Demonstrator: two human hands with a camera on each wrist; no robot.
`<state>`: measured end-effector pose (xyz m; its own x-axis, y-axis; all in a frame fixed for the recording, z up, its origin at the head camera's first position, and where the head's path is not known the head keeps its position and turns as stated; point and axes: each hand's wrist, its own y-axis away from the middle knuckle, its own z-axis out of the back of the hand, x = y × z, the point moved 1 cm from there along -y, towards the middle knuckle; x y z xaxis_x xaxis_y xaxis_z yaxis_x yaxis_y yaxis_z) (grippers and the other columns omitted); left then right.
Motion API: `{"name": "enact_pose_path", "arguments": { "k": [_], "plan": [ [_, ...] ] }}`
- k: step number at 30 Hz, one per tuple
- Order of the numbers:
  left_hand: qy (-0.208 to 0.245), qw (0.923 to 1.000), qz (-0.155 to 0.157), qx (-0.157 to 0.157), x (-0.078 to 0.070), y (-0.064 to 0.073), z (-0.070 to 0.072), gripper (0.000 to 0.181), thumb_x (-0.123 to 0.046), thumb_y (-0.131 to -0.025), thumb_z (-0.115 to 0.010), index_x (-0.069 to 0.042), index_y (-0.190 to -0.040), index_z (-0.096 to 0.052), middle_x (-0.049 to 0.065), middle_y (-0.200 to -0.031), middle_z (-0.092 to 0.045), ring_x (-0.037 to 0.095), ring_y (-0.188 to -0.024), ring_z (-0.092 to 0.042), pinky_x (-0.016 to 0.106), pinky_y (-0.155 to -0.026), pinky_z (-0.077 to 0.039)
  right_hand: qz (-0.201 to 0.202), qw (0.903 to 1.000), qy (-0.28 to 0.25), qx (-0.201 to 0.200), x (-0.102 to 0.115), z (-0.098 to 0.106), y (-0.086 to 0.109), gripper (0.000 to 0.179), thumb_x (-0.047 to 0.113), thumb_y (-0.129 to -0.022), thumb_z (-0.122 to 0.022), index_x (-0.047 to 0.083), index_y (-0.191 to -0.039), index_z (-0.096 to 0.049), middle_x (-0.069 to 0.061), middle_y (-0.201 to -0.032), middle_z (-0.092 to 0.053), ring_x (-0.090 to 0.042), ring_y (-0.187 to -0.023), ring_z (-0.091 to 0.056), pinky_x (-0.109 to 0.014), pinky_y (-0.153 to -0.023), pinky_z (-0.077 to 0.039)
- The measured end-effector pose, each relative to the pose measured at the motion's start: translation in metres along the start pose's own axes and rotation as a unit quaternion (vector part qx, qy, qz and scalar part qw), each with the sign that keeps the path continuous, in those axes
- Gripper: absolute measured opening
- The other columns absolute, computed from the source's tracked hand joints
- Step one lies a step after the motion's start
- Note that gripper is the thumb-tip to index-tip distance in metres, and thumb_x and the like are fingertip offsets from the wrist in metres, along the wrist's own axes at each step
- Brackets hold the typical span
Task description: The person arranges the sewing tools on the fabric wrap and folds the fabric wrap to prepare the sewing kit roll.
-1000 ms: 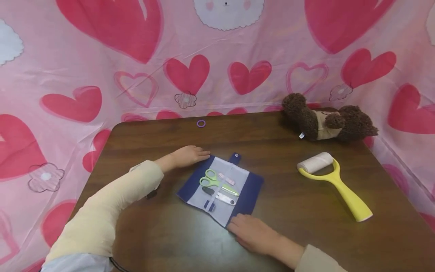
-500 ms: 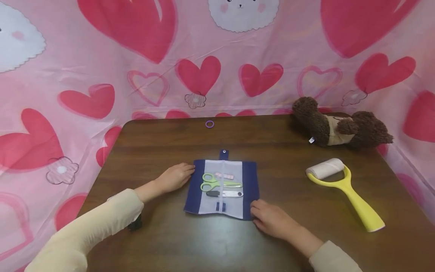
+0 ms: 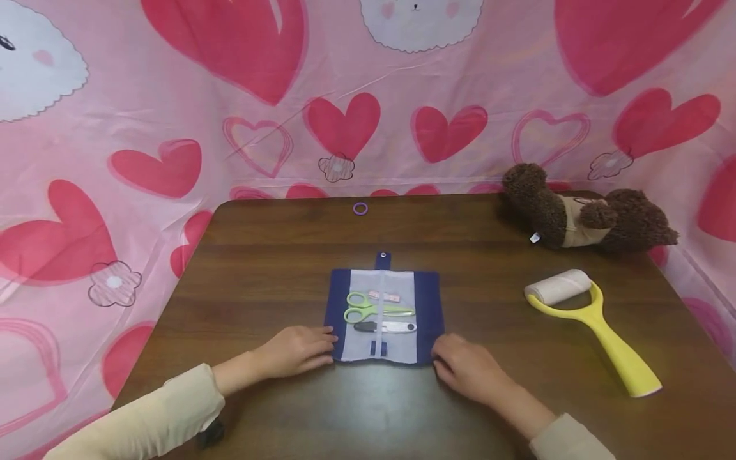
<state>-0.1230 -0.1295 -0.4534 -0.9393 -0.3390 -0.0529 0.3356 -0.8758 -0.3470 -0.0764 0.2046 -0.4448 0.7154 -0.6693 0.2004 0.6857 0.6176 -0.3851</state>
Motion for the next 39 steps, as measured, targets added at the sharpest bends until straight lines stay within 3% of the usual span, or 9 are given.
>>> {"name": "enact_pose_path", "arguments": {
  "k": [3, 7, 14, 16, 20, 22, 28, 32, 39],
  "plan": [
    [0.028, 0.998, 0.032, -0.046, 0.002, 0.001, -0.005, 0.015, -0.02, -0.081, -0.066, -0.009, -0.092, -0.065, 0.001, -0.089, -0.068, 0.01, -0.086, -0.064, 0.023, -0.07, -0.05, -0.077, 0.997, -0.005, 0.013, 0.0, 0.002, -0.004, 0.017, 0.008, -0.069, -0.071, 0.016, -0.078, -0.058, 0.009, -0.075, -0.055, -0.007, -0.069, -0.054, -0.026, -0.056, -0.046],
    [0.102, 0.9829, 0.138, -0.068, 0.006, -0.001, -0.006, 0.01, -0.017, -0.08, -0.067, -0.012, -0.086, -0.061, -0.004, -0.076, -0.066, 0.001, -0.062, -0.058, 0.017, -0.056, -0.046, -0.154, 0.987, -0.032, 0.031, -0.004, 0.005, -0.01, 0.013, 0.007, -0.074, -0.068, 0.014, -0.081, -0.06, 0.007, -0.075, -0.06, -0.007, -0.067, -0.057, -0.029, -0.058, -0.047],
    [0.246, 0.9073, 0.338, -0.045, 0.011, -0.012, -0.002, 0.011, -0.019, -0.086, -0.059, -0.009, -0.085, -0.056, -0.006, -0.051, -0.053, -0.003, -0.043, -0.044, 0.018, -0.049, -0.039, -0.252, 0.9602, -0.114, 0.039, -0.019, 0.004, -0.021, 0.007, 0.007, -0.08, -0.063, 0.008, -0.086, -0.06, 0.002, -0.075, -0.061, -0.009, -0.061, -0.048, -0.028, -0.056, -0.042],
    [0.256, 0.8903, 0.375, -0.039, 0.013, -0.016, -0.001, 0.012, -0.018, -0.085, -0.06, -0.007, -0.083, -0.055, -0.006, -0.046, -0.049, 0.0, -0.04, -0.042, 0.019, -0.047, -0.037, -0.275, 0.9524, -0.125, 0.039, -0.021, 0.003, -0.025, 0.006, 0.008, -0.081, -0.062, 0.007, -0.087, -0.061, -0.001, -0.076, -0.061, -0.011, -0.061, -0.047, -0.029, -0.056, -0.041],
    [0.263, 0.8678, 0.42, -0.037, 0.018, -0.022, -0.003, 0.012, -0.016, -0.082, -0.063, -0.007, -0.079, -0.056, -0.007, -0.046, -0.047, 0.003, -0.039, -0.042, 0.02, -0.046, -0.036, -0.3, 0.9456, -0.121, 0.038, -0.026, -0.001, -0.031, 0.007, 0.008, -0.082, -0.062, 0.005, -0.088, -0.062, -0.002, -0.069, -0.058, -0.013, -0.058, -0.045, -0.029, -0.054, -0.038],
    [0.249, 0.869, 0.425, -0.043, 0.019, -0.024, -0.004, 0.013, -0.016, -0.081, -0.065, -0.008, -0.076, -0.057, -0.007, -0.051, -0.049, 0.004, -0.044, -0.044, 0.021, -0.049, -0.038, -0.304, 0.9446, -0.118, 0.041, -0.029, -0.003, -0.032, 0.008, 0.008, -0.082, -0.062, 0.004, -0.088, -0.062, 0.0, -0.064, -0.055, -0.013, -0.056, -0.043, -0.028, -0.053, -0.036],
    [0.194, 0.8888, 0.414, -0.035, 0.02, -0.029, -0.005, 0.016, -0.013, -0.076, -0.07, -0.007, -0.066, -0.059, 0.0, -0.071, -0.053, 0.013, -0.067, -0.048, 0.025, -0.061, -0.04, -0.305, 0.9455, -0.103, 0.049, -0.032, -0.009, -0.035, 0.009, 0.008, -0.081, -0.063, 0.003, -0.088, -0.064, -0.005, -0.072, -0.061, -0.015, -0.059, -0.045, -0.029, -0.055, -0.039],
    [0.178, 0.8942, 0.411, -0.003, 0.02, -0.032, -0.007, 0.021, -0.013, -0.077, -0.069, -0.007, -0.063, -0.054, 0.0, -0.07, -0.049, 0.013, -0.066, -0.045, 0.024, -0.059, -0.038, -0.283, 0.955, -0.079, 0.041, -0.031, -0.011, -0.038, 0.007, 0.006, -0.078, -0.065, 0.002, -0.084, -0.064, -0.011, -0.081, -0.064, -0.022, -0.068, -0.056, -0.039, -0.064, -0.047],
    [0.123, 0.9191, 0.373, 0.032, 0.022, -0.037, -0.01, 0.024, -0.015, -0.078, -0.069, -0.008, -0.065, -0.05, 0.0, -0.07, -0.041, 0.013, -0.064, -0.043, 0.024, -0.055, -0.039, -0.229, 0.9726, -0.026, 0.033, -0.029, -0.016, -0.04, 0.01, 0.004, -0.073, -0.07, 0.002, -0.079, -0.062, -0.007, -0.076, -0.055, -0.02, -0.067, -0.055, -0.039, -0.064, -0.049]
  ]
}}
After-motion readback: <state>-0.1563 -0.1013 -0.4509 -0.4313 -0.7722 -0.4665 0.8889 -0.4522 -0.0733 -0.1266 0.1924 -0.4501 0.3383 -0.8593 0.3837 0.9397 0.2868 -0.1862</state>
